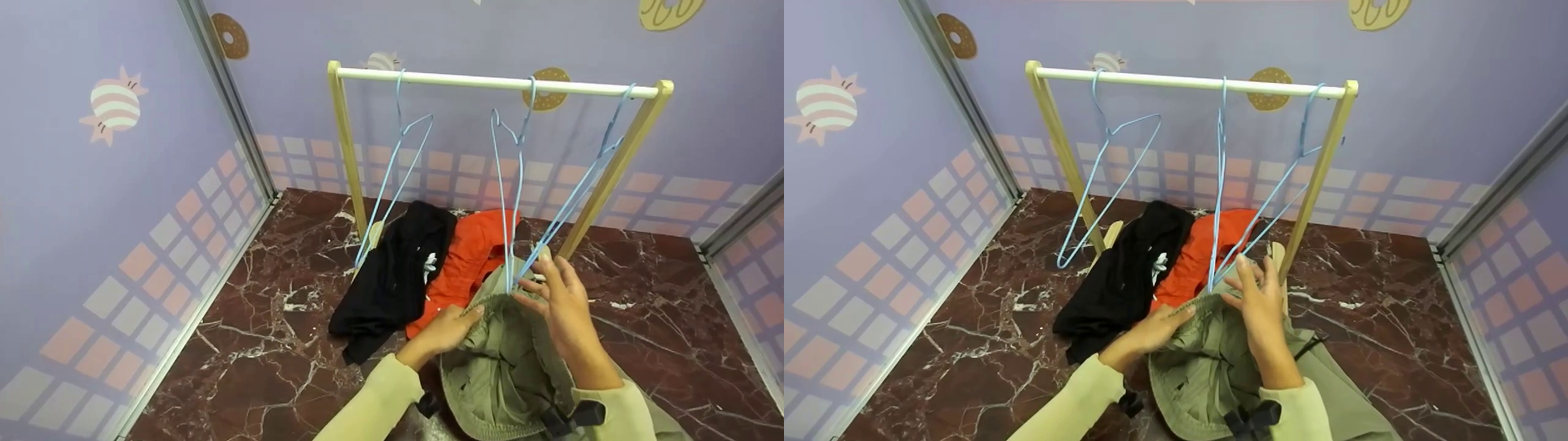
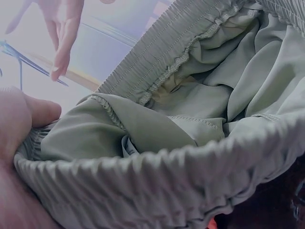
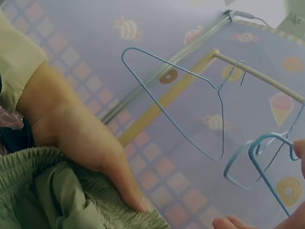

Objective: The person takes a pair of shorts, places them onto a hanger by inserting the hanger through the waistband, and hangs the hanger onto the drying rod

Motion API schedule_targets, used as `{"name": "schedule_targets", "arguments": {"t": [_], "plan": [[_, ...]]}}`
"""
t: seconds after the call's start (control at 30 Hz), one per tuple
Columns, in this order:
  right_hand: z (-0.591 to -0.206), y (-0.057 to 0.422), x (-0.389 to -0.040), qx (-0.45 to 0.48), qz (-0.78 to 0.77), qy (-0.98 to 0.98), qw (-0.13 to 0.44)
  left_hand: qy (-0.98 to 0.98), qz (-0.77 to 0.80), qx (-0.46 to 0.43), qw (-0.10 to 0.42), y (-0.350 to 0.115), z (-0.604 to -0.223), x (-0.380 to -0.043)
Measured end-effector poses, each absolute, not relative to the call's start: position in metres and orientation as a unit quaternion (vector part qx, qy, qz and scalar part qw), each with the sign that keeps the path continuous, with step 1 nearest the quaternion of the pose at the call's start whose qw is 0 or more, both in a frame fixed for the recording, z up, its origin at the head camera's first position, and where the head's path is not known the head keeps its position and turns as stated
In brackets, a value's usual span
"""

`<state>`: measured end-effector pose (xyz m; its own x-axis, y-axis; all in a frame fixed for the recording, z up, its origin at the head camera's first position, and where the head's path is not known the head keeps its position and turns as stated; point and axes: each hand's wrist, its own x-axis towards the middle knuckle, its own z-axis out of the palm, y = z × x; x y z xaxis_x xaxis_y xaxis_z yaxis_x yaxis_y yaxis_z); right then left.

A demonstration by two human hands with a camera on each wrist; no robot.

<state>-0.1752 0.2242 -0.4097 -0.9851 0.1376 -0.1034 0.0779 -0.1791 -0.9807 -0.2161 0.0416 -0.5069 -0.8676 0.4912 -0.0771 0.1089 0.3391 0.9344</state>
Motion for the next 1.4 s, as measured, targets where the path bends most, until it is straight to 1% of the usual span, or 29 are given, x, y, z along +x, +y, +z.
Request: {"name": "schedule_targets", "arguments": {"t": [0.3, 0.5, 0.83, 1.1, 1.4], "plan": [[-0.399, 0.223, -0.188, -0.091, 0.793, -0.602, 0.003, 0.811, 0.528, 0.175, 0.180, 0.041, -0.508, -0.216], [-0.392, 0.224, -0.195, -0.092, 0.797, -0.597, 0.010, 0.810, 0.530, 0.183, 0.172, 0.040, -0.509, -0.217], [-0.386, 0.225, -0.196, -0.105, 0.788, -0.606, 0.022, 0.821, 0.512, 0.189, 0.166, 0.038, -0.508, -0.217], [-0.386, 0.228, -0.196, -0.103, 0.802, -0.587, 0.037, 0.814, 0.524, 0.183, 0.174, 0.037, -0.507, -0.217], [-0.383, 0.233, -0.196, -0.096, 0.805, -0.585, 0.038, 0.814, 0.522, 0.190, 0.169, 0.038, -0.509, -0.217]]}}
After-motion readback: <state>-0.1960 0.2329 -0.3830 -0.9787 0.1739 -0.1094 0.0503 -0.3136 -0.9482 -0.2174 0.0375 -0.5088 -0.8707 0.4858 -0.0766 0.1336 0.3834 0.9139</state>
